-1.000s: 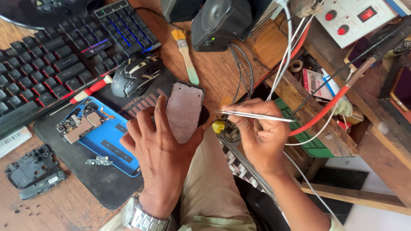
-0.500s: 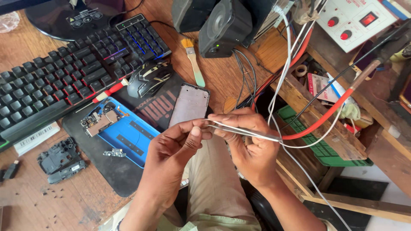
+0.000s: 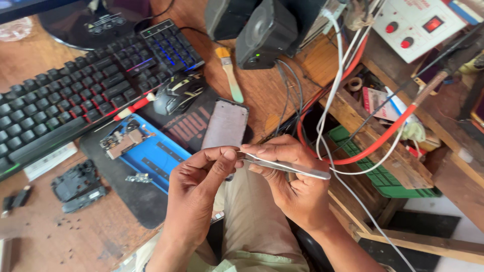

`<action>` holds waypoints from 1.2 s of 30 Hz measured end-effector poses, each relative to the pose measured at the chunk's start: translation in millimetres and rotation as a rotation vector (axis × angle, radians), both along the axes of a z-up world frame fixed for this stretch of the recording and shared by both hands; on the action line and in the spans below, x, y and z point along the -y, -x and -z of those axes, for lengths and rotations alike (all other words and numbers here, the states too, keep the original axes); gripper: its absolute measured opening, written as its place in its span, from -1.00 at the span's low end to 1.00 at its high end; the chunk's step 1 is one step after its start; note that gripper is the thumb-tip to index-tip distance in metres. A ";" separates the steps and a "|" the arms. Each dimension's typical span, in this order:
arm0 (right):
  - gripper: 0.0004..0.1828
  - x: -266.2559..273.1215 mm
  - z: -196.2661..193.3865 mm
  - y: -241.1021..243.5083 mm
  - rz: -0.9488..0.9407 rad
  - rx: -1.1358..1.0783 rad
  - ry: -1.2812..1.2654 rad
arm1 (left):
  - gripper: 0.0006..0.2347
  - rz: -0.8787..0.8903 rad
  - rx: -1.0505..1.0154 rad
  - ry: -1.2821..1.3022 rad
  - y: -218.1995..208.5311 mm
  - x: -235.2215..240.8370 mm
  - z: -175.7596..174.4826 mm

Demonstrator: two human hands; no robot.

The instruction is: The person cleans the back of a disassembled smartphone using a brush and a liquid from a bottle. They also use a metal tool to scrape residue from the device's surface.

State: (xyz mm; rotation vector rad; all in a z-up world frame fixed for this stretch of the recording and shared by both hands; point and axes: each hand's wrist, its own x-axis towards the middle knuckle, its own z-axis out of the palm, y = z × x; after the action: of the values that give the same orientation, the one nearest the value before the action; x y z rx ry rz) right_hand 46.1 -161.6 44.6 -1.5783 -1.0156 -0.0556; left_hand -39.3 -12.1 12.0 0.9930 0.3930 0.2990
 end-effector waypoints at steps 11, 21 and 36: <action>-0.74 -5.1 15.0 6.9 -0.102 -0.156 -0.079 | -0.87 -0.468 -0.365 -0.875 85.9 -54.6 -1.3; -0.73 -3.7 20.2 6.0 -0.045 -0.134 0.002 | -0.72 -0.390 -0.523 -1.536 118.8 -74.2 19.2; -0.81 24.7 30.7 -34.9 0.237 -0.259 -0.025 | -0.74 -0.423 -0.327 -1.276 71.3 -50.8 -6.0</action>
State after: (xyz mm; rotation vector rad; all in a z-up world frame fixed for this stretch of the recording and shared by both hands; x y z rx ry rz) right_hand 81.1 -186.3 13.9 -1.6289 -0.6225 -0.0254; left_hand -110.6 38.7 17.9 2.2282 0.7359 0.8242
